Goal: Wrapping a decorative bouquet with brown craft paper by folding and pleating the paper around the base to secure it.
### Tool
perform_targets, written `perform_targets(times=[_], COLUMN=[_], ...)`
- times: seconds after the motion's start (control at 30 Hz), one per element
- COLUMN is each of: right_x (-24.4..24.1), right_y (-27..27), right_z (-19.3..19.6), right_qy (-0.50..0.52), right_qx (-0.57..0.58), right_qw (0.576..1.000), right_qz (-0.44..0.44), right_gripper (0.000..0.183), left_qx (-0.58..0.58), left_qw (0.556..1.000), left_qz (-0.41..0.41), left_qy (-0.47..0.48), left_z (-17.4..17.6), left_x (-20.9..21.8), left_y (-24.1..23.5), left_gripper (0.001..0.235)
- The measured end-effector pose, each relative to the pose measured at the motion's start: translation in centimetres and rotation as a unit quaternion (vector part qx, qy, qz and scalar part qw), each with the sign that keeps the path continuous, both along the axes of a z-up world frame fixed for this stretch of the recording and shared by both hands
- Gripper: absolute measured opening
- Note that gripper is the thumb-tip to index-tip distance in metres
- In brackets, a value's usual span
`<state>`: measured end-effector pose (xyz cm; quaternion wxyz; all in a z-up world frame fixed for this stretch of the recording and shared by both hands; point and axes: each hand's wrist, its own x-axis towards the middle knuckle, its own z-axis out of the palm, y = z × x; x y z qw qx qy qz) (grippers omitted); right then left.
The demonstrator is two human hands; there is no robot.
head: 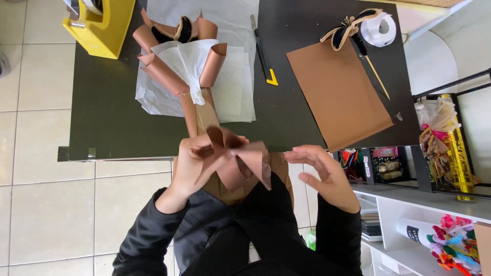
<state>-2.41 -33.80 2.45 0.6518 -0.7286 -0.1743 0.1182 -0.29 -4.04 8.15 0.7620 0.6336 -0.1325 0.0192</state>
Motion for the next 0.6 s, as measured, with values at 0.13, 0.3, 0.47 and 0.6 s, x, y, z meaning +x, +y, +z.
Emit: perform_targets(times=[0.13,0.3,0.47,0.6], right_x=[-1.1,-2.5,-3.3,-3.0], right_y=[4.1,7.6,7.7,8.4], right_z=[-1.2,-1.7,-4.7,-6.8], right_qy=[-0.094,-0.167,-0.136,-0.1], right_qx=[0.027,-0.01,0.034,0.178], right_qw=[0.994,0.984,0.969,0.947], right_qz=[0.057,-0.062,-0.202,-0.248], right_gripper=[0.103,0.037,0.013,0.049], left_qx=[0.084,0.041,0.0,-0.071], left_qw=[0.981,0.972,0.974,0.962], left_qz=[0.12,0.195,0.211,0.255], left_qy=[0.126,0.123,0.082,0.073], left_z=[-5.2,-4.7,-1.0,-1.8], left_x=[1.6,2.9,3.0,3.3], left_y=[1.0,-0.2,-0.2,-0.2], left_gripper=[0.033,0.022,0.036,0.037])
